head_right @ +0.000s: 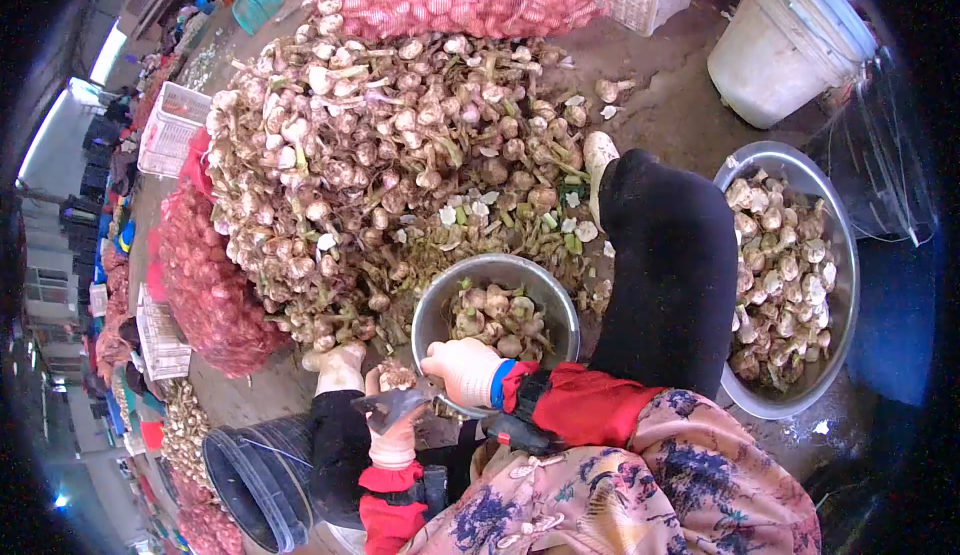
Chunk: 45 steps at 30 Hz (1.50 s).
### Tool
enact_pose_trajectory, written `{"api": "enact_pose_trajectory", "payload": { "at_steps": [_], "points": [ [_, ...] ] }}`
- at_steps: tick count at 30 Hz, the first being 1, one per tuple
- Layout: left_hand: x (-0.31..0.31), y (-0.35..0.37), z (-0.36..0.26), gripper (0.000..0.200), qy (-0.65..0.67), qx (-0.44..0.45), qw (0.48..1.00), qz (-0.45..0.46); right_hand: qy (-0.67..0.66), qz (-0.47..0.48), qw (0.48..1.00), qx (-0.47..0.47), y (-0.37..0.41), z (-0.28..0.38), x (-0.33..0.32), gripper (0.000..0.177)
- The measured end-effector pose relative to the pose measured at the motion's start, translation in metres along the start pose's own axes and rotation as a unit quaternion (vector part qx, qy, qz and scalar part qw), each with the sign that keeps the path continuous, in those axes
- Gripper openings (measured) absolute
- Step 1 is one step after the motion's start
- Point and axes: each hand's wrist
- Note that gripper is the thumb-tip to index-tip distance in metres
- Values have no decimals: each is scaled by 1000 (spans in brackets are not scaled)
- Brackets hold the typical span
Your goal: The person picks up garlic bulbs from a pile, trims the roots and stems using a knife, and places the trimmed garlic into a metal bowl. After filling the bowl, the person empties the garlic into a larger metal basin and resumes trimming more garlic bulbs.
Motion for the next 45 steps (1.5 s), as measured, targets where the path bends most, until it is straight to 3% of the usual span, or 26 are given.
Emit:
{"api": "enact_pose_trajectory", "payload": {
  "at_steps": [3, 4, 5, 6, 7, 9, 10, 11, 15, 17, 18, 21, 23, 24, 25, 26, 28, 30, 31, 32, 33, 35, 37, 39, 41, 45],
  "points": [
    [10, 10, -5, 53, 148, -76, 985, -40, 0, -26, 999, -26, 2, -12, 2, 25],
    [9, 13, -5, 54, 18, -28, 998, -54, 13, -21, 1000, 11, 1, -17, 5, 26],
    [8, 13, -5, 55, -112, 23, 991, -66, -41, 10, 992, 122, 3, -23, -10, 26],
    [10, 21, -17, 62, -45, 20, 998, -30, -85, 26, 957, 277, 10, -28, -34, 26],
    [4, 26, -19, 62, -53, 18, 998, -37, -143, -40, 948, 280, 12, -85, -1, 26],
    [-4, 24, -22, 67, -19, 38, 999, -15, -126, -168, 931, 297, -3, -78, 5, 26],
    [-15, 16, -8, 69, 128, -64, 989, -33, -91, -164, 952, 243, -8, -73, 9, 24],
    [-15, 12, -6, 69, 131, -59, 989, -33, -56, -160, 967, 191, -8, -55, 3, 22],
    [-13, -3, 1, 60, 32, 72, 984, -158, -138, -217, 966, -31, 3, -24, 10, 20],
    [1, -3, -11, 54, 457, 35, 884, -92, -124, -206, 968, -65, 2, -15, 12, 22],
    [1, 2, -8, 45, 447, -32, 890, -82, -102, -167, 979, -62, -2, -14, 12, 24],
    [12, -8, 3, 45, 394, 2, 914, -95, -125, -177, 974, -65, -9, -13, 14, 26],
    [21, -3, -7, 44, 494, -51, 864, -83, -153, -166, 974, -15, -8, -25, 8, 25],
    [24, -2, -10, 30, 423, -26, 899, -109, -150, 11, 981, 122, -14, -47, 10, 25],
    [28, -4, -17, 17, 350, 4, 928, -131, -263, 35, 936, 231, -6, -71, 19, 28],
    [35, -5, -32, 16, 511, -26, 858, -39, -208, -6, 934, 292, 0, -100, 45, 33],
    [24, -14, 12, 31, 260, -90, 961, -24, -191, -68, 906, 371, 0, -106, 37, 42],
    [8, -34, 42, 32, 54, -123, 990, 33, -197, -114, 891, 393, -8, -111, 40, 45],
    [-1, -49, 54, 32, 55, -126, 990, 33, -241, -189, 879, 366, -9, -104, 32, 47],
    [-2, -71, 51, 38, -47, -170, 984, -37, -282, -263, 860, 334, -13, -102, 26, 50],
    [-6, -91, 52, 44, -148, -211, 961, -106, -281, -263, 860, 336, -16, -105, 30, 50],
    [-17, -143, 76, 51, -493, 72, 858, -127, -340, -285, 832, 333, -20, -112, 34, 55],
    [-12, -202, 67, 42, -539, 127, 831, -55, -365, -259, 827, 341, -23, -117, 37, 58],
    [-10, -256, 93, 38, -659, 115, 743, -16, -359, -247, 831, 346, -26, -119, 42, 56],
    [-3, -299, 101, 41, -778, 7, 626, 62, -428, -228, 801, 351, -26, -123, 47, 58],
    [6, -325, 120, 38, -833, -105, 532, 116, -378, -227, 829, 345, -28, -125, 51, 61]
  ]
}}
Point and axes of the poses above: each hand's wrist, its own y-axis away from the middle knuckle, its own x-axis out of the palm, z = x × y, and after that the axes turned 5 degrees about -x, right-handed
